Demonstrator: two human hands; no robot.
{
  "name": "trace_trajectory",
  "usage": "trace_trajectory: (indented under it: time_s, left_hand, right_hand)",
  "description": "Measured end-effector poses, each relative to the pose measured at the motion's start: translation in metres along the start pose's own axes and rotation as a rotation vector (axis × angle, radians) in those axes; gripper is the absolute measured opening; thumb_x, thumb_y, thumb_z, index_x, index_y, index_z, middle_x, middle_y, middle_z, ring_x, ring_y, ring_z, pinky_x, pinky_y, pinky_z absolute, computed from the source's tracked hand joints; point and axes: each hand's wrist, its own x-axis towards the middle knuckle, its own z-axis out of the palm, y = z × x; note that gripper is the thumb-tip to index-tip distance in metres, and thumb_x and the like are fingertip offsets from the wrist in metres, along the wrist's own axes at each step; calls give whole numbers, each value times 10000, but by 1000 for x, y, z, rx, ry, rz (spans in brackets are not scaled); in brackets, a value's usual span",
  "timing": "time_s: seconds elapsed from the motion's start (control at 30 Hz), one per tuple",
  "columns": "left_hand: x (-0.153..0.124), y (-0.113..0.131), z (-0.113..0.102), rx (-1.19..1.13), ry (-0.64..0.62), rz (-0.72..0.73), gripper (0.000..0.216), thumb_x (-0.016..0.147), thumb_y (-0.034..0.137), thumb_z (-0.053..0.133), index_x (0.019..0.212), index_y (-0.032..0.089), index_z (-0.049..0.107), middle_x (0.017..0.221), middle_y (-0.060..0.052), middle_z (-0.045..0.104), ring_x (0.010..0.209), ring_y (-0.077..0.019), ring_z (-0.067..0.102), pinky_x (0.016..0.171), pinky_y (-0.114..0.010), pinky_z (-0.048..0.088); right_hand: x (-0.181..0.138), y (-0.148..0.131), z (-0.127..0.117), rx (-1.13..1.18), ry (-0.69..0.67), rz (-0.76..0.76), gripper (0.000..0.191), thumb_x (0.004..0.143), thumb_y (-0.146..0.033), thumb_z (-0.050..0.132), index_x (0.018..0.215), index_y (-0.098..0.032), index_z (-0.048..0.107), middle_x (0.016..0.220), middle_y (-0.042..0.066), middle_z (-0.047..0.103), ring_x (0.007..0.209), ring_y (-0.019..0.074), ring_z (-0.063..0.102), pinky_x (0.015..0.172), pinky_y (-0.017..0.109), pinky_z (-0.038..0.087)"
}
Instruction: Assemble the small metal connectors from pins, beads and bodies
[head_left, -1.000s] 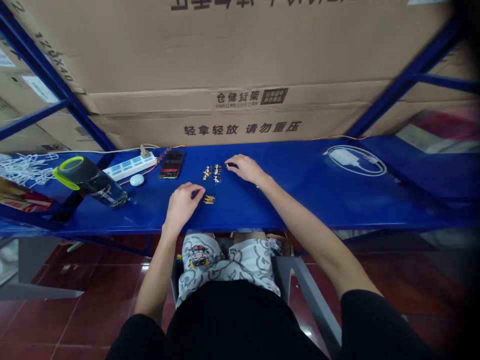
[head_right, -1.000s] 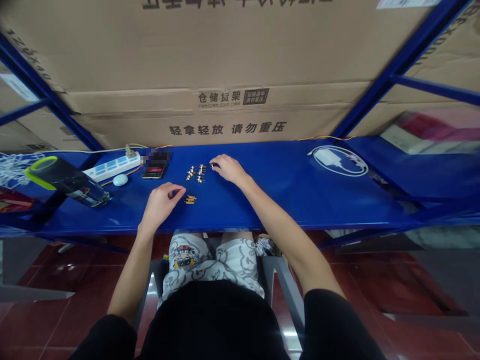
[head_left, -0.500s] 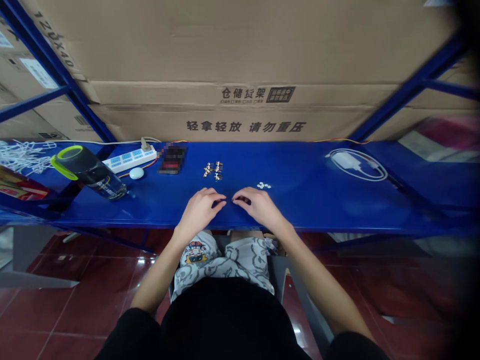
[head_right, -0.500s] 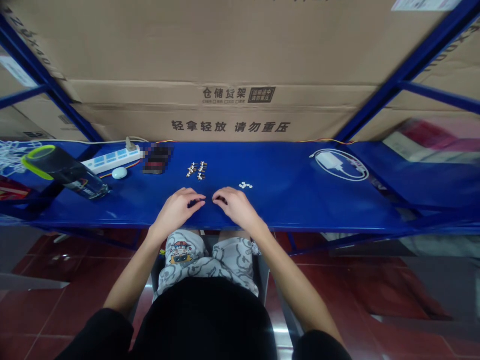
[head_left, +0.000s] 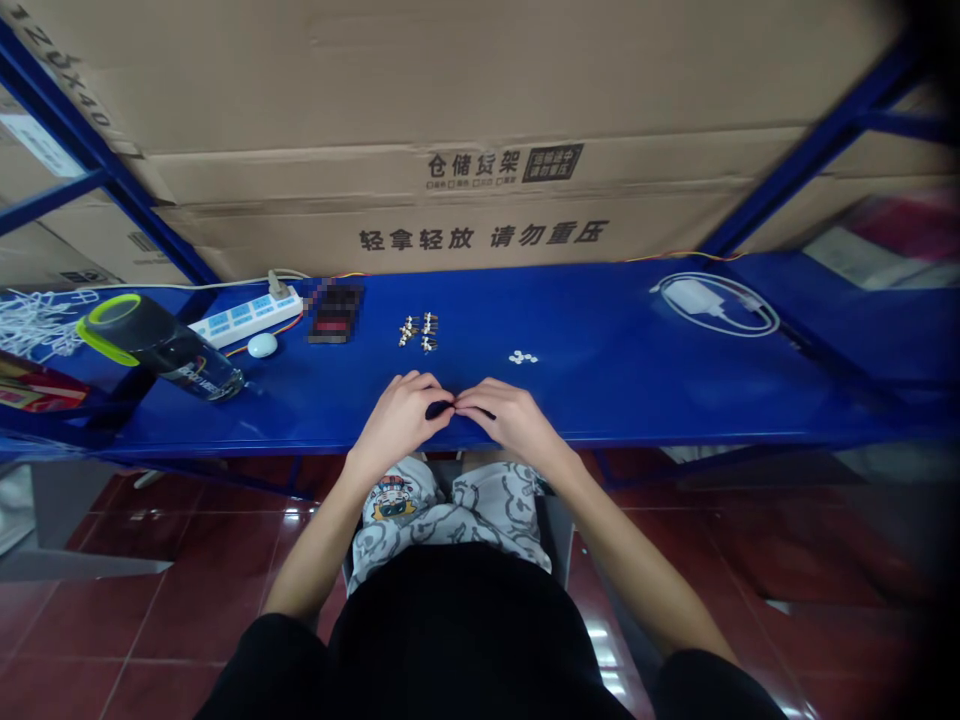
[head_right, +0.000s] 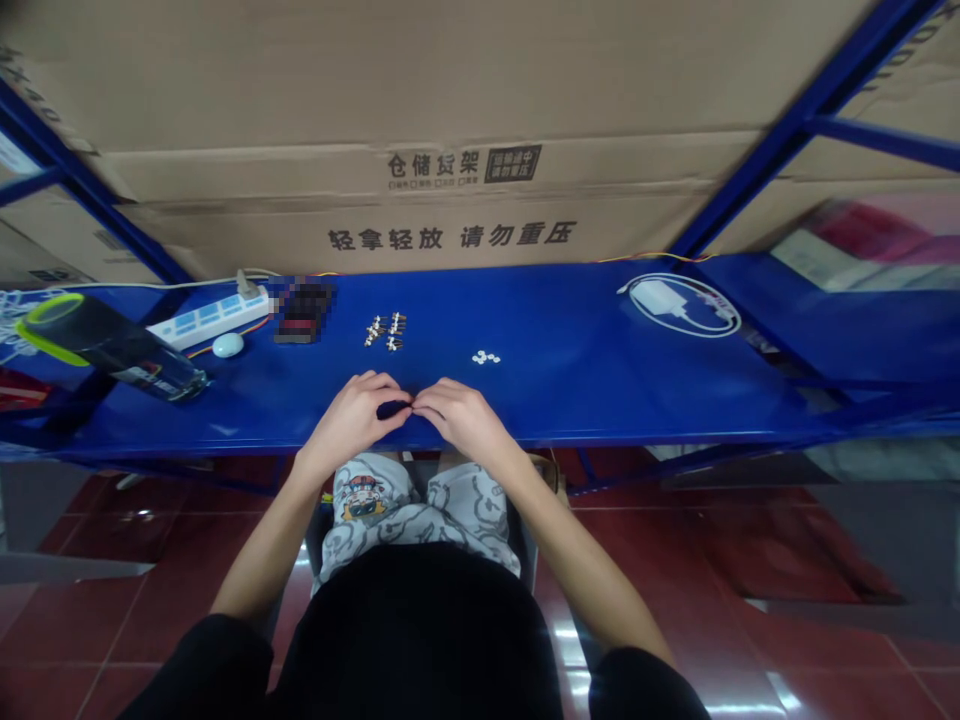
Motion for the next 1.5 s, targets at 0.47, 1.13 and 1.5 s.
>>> trace_trajectory:
  time_s: [0.47,1.13,1.5]
  left_hand:
    - [5,-2,0,-49,-31,33,135,971,294,634,1015,219,737,1026,-27,706,966,-221,617,906,-396,467]
    - [5,-7,0,-41,-57,130,182,1021,312,569,1027,190,704,1007,-36,665,962,-200,613,937,-368,476]
    - [7,-11,5,-39,-46,191,214,1018,336,546,1023,196,708,1002,-43,653,946,-197,603,950,-361,462]
  right_hand:
    - [-1,7,-10,88,-64,17,217,997,-259,571,1024,-235,786,1074,77,767,993,230,693,884,422,592]
    - [0,7,-9,134,-69,21,182,995,-286,588,1031,-243,761,1029,57,766,949,223,675,873,418,574]
    - [2,7,-17,132,-117,5,208,987,-260,571,1031,-239,773,1018,66,770,949,229,690,858,417,590]
